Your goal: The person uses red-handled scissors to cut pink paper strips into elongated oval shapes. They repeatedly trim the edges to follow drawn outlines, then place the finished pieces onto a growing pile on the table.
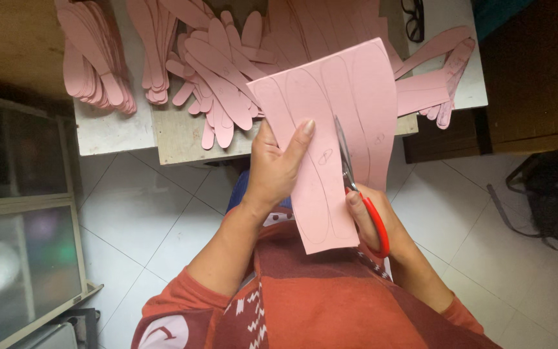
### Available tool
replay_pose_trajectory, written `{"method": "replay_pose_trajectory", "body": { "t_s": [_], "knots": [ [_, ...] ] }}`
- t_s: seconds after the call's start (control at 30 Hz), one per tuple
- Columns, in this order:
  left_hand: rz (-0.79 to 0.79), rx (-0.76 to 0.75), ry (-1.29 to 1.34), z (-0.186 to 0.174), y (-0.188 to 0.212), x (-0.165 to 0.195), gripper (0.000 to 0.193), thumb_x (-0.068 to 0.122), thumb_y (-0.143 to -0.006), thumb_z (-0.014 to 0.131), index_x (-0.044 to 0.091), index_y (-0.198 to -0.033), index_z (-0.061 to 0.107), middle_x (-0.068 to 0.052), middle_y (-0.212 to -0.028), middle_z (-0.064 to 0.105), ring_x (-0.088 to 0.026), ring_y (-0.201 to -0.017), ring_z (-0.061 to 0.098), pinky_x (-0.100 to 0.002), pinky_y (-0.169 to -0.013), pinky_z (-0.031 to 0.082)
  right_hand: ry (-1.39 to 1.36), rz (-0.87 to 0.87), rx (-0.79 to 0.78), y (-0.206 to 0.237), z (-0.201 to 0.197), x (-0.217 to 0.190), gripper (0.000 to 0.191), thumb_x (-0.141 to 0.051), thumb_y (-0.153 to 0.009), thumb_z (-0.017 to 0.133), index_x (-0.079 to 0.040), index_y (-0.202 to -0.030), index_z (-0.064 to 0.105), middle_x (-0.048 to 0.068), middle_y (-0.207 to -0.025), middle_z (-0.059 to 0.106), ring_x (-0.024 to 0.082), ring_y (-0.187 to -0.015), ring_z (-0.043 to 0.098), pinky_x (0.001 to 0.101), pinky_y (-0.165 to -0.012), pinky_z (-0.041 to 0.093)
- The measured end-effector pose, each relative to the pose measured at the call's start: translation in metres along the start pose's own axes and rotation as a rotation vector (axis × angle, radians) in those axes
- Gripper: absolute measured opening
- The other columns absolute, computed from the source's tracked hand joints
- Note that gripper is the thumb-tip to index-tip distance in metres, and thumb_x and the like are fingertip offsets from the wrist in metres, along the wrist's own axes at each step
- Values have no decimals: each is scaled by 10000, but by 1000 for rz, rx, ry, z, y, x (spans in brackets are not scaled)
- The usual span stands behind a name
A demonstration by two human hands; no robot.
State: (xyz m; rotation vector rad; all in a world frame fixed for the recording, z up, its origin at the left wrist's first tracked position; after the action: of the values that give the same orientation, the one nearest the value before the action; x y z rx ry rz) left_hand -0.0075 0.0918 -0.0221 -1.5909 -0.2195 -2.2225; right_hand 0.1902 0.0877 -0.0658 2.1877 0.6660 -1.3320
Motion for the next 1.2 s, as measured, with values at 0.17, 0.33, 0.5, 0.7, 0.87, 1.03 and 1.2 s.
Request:
{"method": "replay_pose_trajectory", "body": {
  "t_s": [0.17, 0.33, 0.5, 0.7, 0.87, 1.03, 1.2],
  "knots": [
    [-59, -47, -6, 10, 2, -3, 276, 156, -1048, 664, 2, -1264, 587, -45, -1132, 699, -78, -1005, 631, -257, -900, 559, -74, -30, -45, -13, -7, -21, 578, -494, -1076, 334, 23, -1028, 589, 48, -733, 555, 132, -690, 478, 315, -637, 459],
    [-73, -75, 64, 13, -1, 0, 288, 164, -1046, 666, 2, -1269, 580, -45, -1138, 697, -79, -1005, 639, -261, -896, 565, -150, -91, -104, -18, -8, -43, 626, -536, -1045, 327, 23, -1088, 605, 39, -780, 617, 112, -716, 525, 296, -631, 474],
    [-85, -64, 6, 13, -1, 2, 294, 176, -1044, 666, 3, -1268, 589, -49, -1130, 704, -81, -1002, 646, -263, -893, 570, -109, -54, -36, -16, -10, -43, 640, -557, -1057, 313, 3, -958, 607, 27, -664, 532, 124, -637, 476, 295, -580, 425],
    [-75, -69, -1, 13, -3, 4, 297, 174, -1046, 670, 0, -1274, 592, -46, -1137, 702, -78, -1012, 636, -258, -908, 559, -82, 10, 5, -14, -14, -26, 649, -579, -1055, 345, -6, -831, 550, 22, -639, 511, 115, -604, 474, 289, -538, 432],
    [-120, -71, 55, 14, -3, 2, 291, 168, -1033, 675, 2, -1258, 593, -47, -1111, 707, -80, -977, 648, -258, -872, 567, -182, 130, -11, -9, -10, -9, 622, -603, -1000, 388, -33, -805, 542, 26, -601, 510, 114, -522, 485, 287, -463, 424],
    [-96, -73, -20, 13, -3, 5, 279, 164, -1036, 673, 6, -1254, 603, -44, -1104, 715, -75, -982, 654, -251, -882, 570, -148, 65, 11, -11, -13, -15, 660, -642, -1014, 378, -31, -796, 499, 21, -649, 508, 106, -567, 509, 271, -500, 457],
    [-133, -101, 20, 18, 1, 1, 267, 153, -1030, 669, 12, -1246, 601, -38, -1088, 706, -76, -948, 656, -257, -835, 585, -149, -70, -79, -15, -11, -42, 717, -662, -1029, 322, -1, -1030, 602, 21, -725, 546, 114, -673, 492, 283, -612, 444]
  ]
}}
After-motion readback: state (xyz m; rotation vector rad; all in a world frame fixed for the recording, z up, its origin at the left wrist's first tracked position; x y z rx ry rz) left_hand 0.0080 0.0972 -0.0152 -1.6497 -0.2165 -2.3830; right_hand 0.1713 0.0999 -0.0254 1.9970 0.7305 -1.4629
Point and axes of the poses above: each hand's wrist, its own y-axis away from the middle knuckle, its own z-axis out of the palm, x = y × z, the point moved 9 cm from there along -y, towards the middle knuckle
